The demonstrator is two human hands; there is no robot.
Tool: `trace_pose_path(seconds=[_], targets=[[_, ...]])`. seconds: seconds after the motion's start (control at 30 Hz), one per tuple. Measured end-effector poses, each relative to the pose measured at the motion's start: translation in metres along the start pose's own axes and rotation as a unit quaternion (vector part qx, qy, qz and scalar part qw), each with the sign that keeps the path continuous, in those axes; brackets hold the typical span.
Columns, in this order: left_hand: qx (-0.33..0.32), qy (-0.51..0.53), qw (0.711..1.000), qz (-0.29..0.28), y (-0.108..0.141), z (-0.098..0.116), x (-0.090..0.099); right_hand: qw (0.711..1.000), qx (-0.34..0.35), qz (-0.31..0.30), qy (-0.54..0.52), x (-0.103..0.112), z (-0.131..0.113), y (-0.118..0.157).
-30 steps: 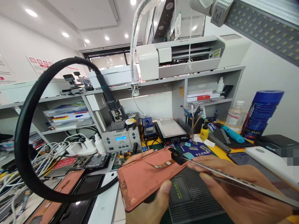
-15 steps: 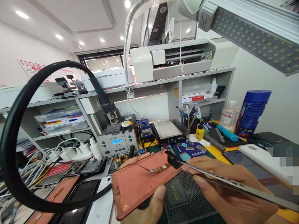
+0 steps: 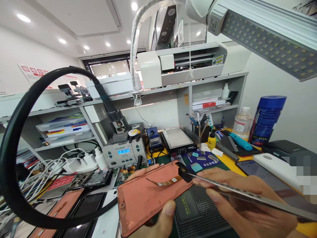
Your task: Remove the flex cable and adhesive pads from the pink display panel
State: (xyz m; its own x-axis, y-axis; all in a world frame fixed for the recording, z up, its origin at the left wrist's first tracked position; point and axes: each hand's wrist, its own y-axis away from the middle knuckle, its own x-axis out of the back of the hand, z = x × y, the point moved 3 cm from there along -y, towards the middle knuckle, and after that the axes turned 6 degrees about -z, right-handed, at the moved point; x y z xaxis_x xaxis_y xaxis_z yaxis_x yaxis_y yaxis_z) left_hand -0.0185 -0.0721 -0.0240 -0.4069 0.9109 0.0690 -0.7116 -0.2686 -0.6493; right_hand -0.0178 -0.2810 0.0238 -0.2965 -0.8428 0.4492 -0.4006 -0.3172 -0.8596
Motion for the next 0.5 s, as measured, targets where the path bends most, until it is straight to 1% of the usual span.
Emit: trace_pose_path(seconds=[0.1, 0.17, 0.33, 0.5], targets=[[0.002, 0.029, 1.0, 0.002, 0.0, -0.001, -0.001, 0.999, 0.034, -0.033, 0.014, 0.003, -0.004, -0.007], [-0.006, 0.038, 0.999, 0.002, -0.002, 0.0, -0.002, 0.997, 0.051, -0.042, 0.03, 0.005, -0.006, -0.009], [-0.015, 0.035, 0.999, 0.017, -0.008, 0.004, -0.003, 0.993, 0.072, -0.076, 0.052, 0.002, -0.006, -0.009], [-0.012, 0.034, 0.999, 0.017, -0.011, 0.001, -0.003, 0.99, 0.122, -0.046, 0.058, 0.002, -0.005, -0.002]])
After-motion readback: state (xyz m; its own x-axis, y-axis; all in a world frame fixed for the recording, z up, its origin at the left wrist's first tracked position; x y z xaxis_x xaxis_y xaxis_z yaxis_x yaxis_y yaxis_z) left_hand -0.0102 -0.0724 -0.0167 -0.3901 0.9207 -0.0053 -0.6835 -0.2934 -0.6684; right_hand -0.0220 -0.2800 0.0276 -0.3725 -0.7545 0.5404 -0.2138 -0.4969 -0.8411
